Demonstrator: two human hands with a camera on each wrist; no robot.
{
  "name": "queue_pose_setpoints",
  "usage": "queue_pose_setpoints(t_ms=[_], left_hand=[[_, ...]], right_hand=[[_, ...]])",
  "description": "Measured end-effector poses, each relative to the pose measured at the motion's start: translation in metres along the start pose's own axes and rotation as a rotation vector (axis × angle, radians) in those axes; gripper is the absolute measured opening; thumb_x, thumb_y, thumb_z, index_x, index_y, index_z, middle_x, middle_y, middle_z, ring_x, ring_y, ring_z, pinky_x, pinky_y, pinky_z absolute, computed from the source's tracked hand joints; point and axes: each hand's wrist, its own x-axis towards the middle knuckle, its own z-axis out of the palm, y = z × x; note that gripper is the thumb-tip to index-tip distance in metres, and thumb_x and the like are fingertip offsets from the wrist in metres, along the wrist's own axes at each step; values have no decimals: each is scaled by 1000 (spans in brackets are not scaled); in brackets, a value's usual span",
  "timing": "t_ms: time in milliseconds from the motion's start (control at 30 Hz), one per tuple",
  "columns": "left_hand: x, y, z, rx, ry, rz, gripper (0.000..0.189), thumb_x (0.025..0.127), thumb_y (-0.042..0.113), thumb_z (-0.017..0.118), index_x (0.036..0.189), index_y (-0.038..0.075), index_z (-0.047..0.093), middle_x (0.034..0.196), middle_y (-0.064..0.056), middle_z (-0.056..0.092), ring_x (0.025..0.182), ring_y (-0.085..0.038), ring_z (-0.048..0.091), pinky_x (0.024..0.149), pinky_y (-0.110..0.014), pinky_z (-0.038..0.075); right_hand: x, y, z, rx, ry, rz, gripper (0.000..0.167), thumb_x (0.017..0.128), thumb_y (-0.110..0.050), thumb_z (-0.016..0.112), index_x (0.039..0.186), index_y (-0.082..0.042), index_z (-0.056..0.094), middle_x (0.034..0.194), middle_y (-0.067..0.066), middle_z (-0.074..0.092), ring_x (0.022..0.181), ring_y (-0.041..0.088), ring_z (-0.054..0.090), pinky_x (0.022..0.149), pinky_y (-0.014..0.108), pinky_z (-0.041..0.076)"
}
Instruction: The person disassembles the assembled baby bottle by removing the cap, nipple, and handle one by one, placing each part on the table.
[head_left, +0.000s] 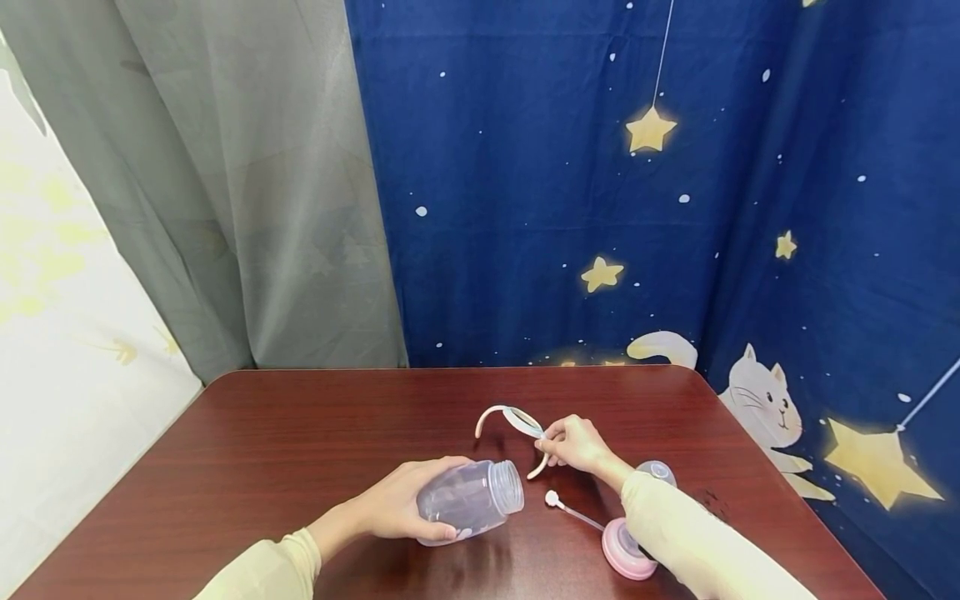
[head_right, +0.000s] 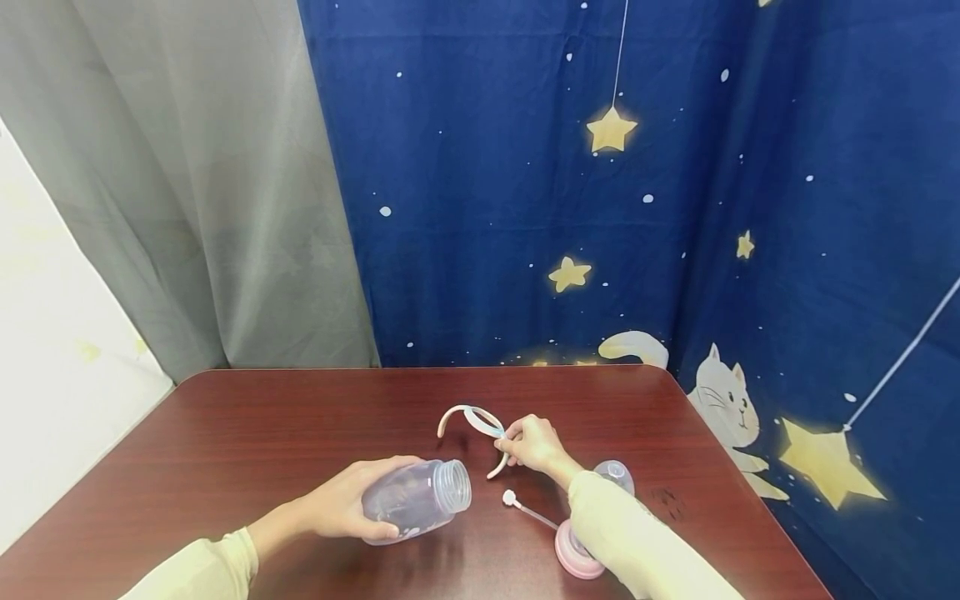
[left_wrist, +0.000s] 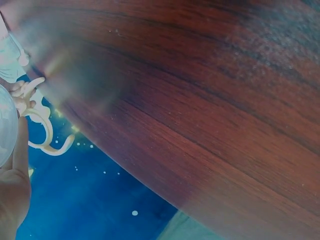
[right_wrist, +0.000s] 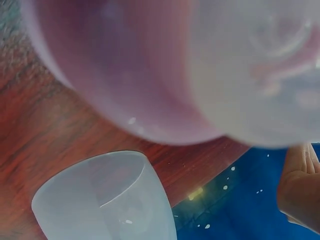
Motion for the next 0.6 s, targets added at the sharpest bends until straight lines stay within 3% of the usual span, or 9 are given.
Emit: queue_pose_setpoints(t_ms=[233, 600], left_hand=[[1, 0, 0, -7, 2, 7, 69, 71, 42, 69, 129, 18, 39, 106, 6, 56, 88, -6, 53, 71, -24, 43], [0, 1, 0, -19, -6, -16, 70, 70, 42, 69, 129, 19, 39, 108, 7, 55, 89, -6, 53, 72, -24, 44]], right_hand=[[-2, -2, -1, 30, -10, 27, 10, 76, -6, 65, 75, 3, 64, 55, 8, 60, 52, 24, 60, 48, 32, 48], [-3, 0, -2, 41, -19, 40, 8, 76, -4, 65, 75, 4, 63, 55, 9, 60, 52, 24, 60, 48, 31, 48]])
